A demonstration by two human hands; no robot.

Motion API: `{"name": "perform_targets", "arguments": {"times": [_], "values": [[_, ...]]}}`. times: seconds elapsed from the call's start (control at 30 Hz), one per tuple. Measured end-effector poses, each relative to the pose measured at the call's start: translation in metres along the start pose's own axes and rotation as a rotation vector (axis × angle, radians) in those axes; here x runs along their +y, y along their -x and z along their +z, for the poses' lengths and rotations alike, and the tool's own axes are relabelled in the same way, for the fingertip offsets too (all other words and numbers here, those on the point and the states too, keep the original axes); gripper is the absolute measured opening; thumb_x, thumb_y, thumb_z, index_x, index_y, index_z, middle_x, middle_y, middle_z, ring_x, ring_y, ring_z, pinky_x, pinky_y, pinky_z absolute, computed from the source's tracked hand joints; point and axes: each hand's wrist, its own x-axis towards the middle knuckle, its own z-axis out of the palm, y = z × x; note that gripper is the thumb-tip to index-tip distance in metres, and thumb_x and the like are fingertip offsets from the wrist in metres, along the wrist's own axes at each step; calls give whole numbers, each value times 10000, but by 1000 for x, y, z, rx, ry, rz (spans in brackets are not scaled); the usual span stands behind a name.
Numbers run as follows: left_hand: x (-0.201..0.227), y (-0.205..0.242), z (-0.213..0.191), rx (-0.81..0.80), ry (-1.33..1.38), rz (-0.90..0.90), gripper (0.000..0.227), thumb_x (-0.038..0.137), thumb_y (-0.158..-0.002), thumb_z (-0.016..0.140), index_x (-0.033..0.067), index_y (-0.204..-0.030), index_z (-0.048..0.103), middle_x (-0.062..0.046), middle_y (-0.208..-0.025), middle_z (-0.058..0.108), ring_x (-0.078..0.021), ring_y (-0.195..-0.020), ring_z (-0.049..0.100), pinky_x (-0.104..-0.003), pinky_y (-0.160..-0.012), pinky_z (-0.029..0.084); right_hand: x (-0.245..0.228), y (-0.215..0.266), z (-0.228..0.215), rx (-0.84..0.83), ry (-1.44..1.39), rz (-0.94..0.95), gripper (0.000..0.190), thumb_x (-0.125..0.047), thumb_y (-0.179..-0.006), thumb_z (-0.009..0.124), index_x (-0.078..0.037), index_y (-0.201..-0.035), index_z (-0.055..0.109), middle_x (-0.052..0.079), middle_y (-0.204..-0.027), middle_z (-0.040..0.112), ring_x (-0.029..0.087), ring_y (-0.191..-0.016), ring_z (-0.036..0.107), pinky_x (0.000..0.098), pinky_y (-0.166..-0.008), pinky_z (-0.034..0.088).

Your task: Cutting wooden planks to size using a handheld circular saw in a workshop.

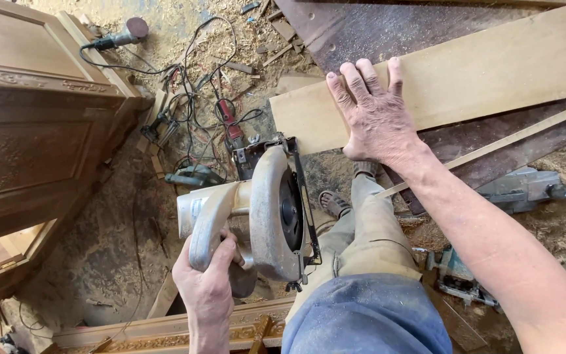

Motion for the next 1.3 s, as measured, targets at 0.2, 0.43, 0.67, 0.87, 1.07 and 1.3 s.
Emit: {"name": "perform_targets", "arguments": {"times": [0.2,0.43,0.67,0.87,1.07,1.3], "values": [[-8,-5,-5,-65,194,-58,169,0,-841,693,-67,-993,658,-193,-877,722,-216,-634,614,-335,-492,502,-3,-2,-6,55,-10,-13,1199,-310,-457,780,60,-1558,485,271,-1527,404,474,-1407,393,799,-1106,192],[-13,-6,0,-1,50,-27,78,24,-846,721,-1,-874,653,-102,-574,590,-185,-452,550,-302,-479,496,-5,-2,-8,57,44,-3,1188,-304,-452,776,44,-1555,506,255,-1526,421,462,-1401,403,782,-1108,212],[-14,-7,2,19,-7,-2,89,42,-855,732,-9,-898,673,-85,-617,599,-187,-490,577,-305,-514,532,-6,-4,-10,60,37,3,1157,-308,-471,764,36,-1547,515,243,-1516,426,450,-1397,403,777,-1110,209],[-16,-7,3,31,-38,10,87,56,-856,739,5,-878,672,-71,-602,594,-175,-482,573,-298,-506,521,-4,-2,-8,55,15,3,1171,-339,-474,771,39,-1551,509,250,-1514,428,463,-1393,405,794,-1112,195],[-18,-8,2,29,-39,30,82,62,-865,730,6,-880,672,-64,-604,593,-167,-482,570,-291,-500,516,-3,-2,-5,56,33,-1,1182,-350,-465,759,33,-1554,509,247,-1522,419,457,-1396,402,785,-1109,206],[-24,-12,3,22,-21,80,85,52,-849,731,20,-848,652,-81,-572,607,-175,-454,573,-299,-484,524,0,-2,-4,36,64,-5,1176,-393,-500,741,21,-1574,498,244,-1515,440,440,-1395,420,703,-1181,207]]}}
